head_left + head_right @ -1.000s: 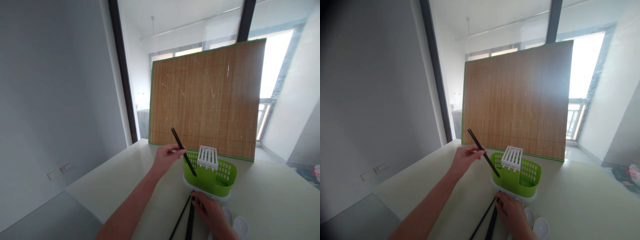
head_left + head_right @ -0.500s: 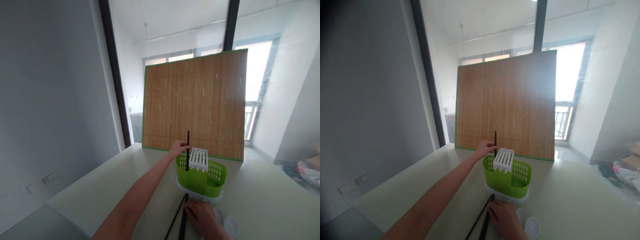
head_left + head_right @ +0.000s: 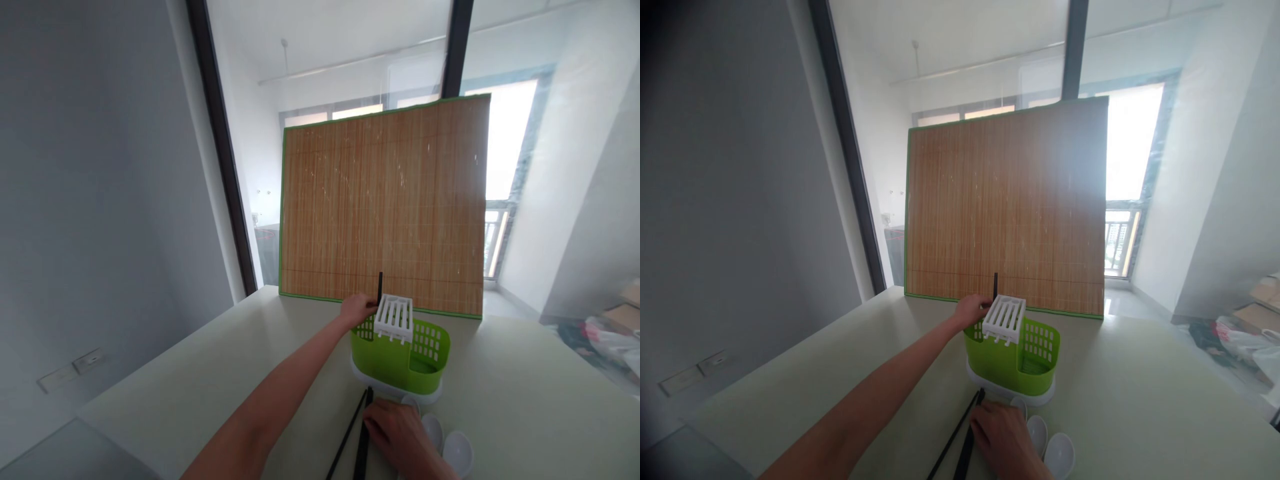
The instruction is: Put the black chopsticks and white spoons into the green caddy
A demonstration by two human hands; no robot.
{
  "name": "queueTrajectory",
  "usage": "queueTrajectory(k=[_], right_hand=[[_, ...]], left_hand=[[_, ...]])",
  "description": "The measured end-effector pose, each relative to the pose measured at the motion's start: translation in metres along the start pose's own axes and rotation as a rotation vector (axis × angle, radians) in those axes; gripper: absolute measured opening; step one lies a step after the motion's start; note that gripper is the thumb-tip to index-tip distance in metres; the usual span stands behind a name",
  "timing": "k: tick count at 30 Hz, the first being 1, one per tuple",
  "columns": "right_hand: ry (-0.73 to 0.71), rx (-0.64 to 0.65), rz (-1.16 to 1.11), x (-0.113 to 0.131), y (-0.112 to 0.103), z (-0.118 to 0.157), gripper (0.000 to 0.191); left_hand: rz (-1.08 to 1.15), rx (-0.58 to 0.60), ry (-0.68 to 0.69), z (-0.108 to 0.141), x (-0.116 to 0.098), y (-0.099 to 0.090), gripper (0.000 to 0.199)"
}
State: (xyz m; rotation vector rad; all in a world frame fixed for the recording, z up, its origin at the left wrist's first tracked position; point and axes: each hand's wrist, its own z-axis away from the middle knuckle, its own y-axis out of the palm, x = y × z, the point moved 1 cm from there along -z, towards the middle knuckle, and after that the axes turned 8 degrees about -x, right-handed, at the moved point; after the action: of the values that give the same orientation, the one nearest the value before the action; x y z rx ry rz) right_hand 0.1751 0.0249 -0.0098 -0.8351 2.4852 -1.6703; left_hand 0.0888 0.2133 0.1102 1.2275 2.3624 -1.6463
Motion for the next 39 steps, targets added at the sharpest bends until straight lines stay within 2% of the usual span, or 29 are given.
queueTrajectory(k=[7,14,16,19,21,23,28,31,35,39], right_hand=[[-0.003,0.013,0.005,-0.002,0.002,0.0,0.02],[0.016,0.015,-0.015,-0.005,0.004,0.0,0.019],[0.027,0.012,-0.024,-0.005,0.004,0.0,0.019],[0.034,0.006,-0.041,-0.006,0.003,0.0,0.018],[0.031,0.002,-0.046,-0.006,0.003,0.001,0.018],[0.026,0.003,-0.046,-0.005,0.003,0.001,0.018],[0.031,0.011,-0.047,-0.005,0.004,0.002,0.019],[0.034,0.012,-0.054,-0.005,0.004,0.002,0.019],[0.03,0.013,-0.089,-0.005,0.001,0.002,0.019],[0.031,0.023,-0.121,-0.005,0.0,0.002,0.019]], left_hand=[[-0.144,-0.01,-0.01,0.019,-0.002,-0.007,0.022],[-0.176,-0.02,0.015,0.029,-0.004,-0.015,0.021],[-0.158,-0.058,0.043,0.035,-0.007,-0.021,0.024],[-0.076,-0.24,0.098,0.058,-0.009,-0.033,0.03],[-0.02,-0.359,0.092,0.085,-0.007,-0.041,0.028],[0.001,-0.386,0.041,0.119,-0.003,-0.044,0.025],[-0.005,-0.203,-0.092,0.206,0.007,-0.036,0.026],[-0.025,-0.073,-0.178,0.241,0.008,-0.027,0.03],[-0.101,0.161,-0.255,0.261,0.006,-0.009,0.05],[-0.165,0.288,-0.273,0.262,0.002,0.002,0.053]])
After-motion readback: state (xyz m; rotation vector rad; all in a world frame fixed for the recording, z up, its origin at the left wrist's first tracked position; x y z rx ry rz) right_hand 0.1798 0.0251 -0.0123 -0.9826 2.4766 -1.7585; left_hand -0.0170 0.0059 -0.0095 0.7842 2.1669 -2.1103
